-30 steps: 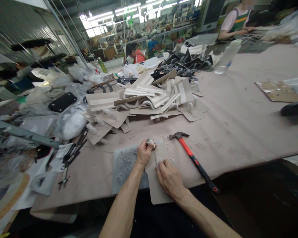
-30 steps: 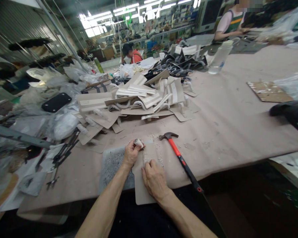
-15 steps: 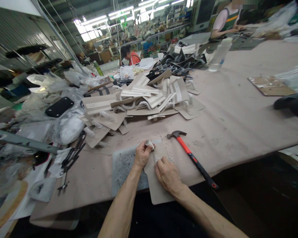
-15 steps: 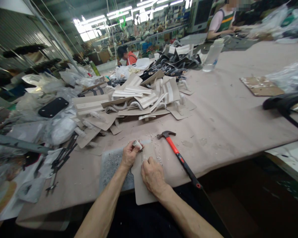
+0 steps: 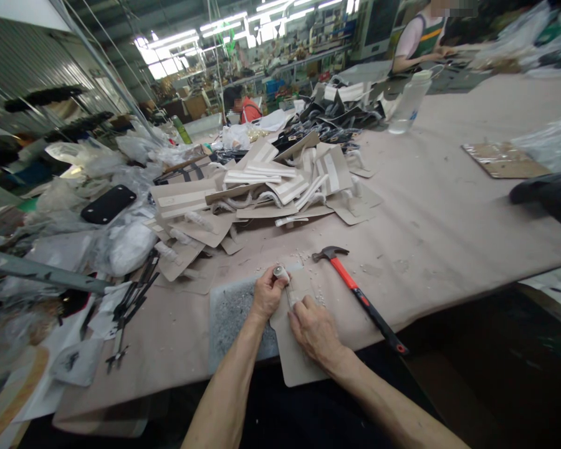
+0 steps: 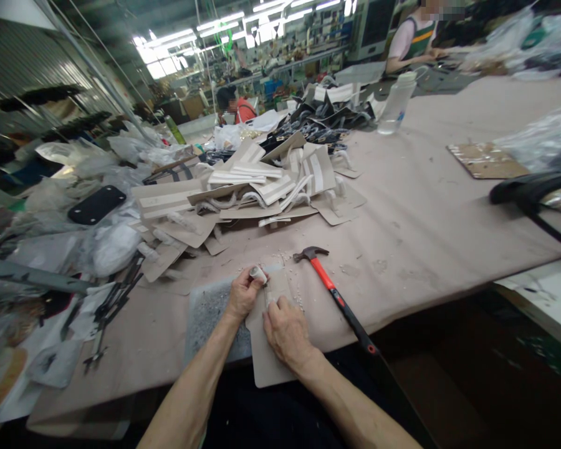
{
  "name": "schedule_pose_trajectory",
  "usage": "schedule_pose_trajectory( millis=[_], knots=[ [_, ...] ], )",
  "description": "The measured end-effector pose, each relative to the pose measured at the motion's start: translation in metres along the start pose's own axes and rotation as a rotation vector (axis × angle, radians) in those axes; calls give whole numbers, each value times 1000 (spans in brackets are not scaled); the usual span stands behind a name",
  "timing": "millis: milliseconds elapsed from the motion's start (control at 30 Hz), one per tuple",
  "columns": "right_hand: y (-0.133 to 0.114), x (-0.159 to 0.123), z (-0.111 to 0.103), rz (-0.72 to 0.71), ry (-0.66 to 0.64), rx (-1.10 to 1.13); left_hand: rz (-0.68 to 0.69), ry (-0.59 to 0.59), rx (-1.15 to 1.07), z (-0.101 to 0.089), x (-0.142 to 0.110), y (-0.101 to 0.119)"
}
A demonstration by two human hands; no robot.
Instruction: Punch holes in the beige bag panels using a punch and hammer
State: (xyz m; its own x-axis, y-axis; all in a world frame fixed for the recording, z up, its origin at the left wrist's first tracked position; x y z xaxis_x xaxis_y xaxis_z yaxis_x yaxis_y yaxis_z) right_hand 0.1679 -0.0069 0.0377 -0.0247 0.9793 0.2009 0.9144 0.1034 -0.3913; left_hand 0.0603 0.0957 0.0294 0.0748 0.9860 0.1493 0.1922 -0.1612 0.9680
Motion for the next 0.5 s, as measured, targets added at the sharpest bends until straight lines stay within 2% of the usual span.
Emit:
schedule_pose_trajectory(
  millis=[100, 200, 300, 333, 400, 500],
  knots=[
    [5, 4, -13, -3, -44, 195, 60, -32, 65, 1, -1, 5],
    [30, 10, -40, -11, 63, 355, 127, -55, 110, 2, -4, 7],
    [82, 9, -61, 74, 213, 139, 184, -85, 162, 5, -7, 8],
    [101, 7, -62, 124, 201, 23, 194, -90, 178, 6, -8, 8],
    [136, 1, -55, 222, 84, -147, 211, -91, 203, 6, -10, 9],
    [163, -5, -41, 336, -109, -110, 228, -85, 214, 6, -11, 8]
  ],
)
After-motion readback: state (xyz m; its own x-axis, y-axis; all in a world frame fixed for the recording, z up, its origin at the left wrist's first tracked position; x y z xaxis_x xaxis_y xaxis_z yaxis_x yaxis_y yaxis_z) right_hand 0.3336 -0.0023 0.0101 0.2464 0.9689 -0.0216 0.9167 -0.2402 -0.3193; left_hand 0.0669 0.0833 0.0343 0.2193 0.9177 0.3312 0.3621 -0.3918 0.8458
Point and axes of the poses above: each hand's wrist, its own x-axis towards the middle knuckle, its own z-axis out of the palm, y = z × x, the point moved 7 cm from there along x, towards the middle knuckle, and after that the axes turned 7 degrees about y, right-handed, at the moved point
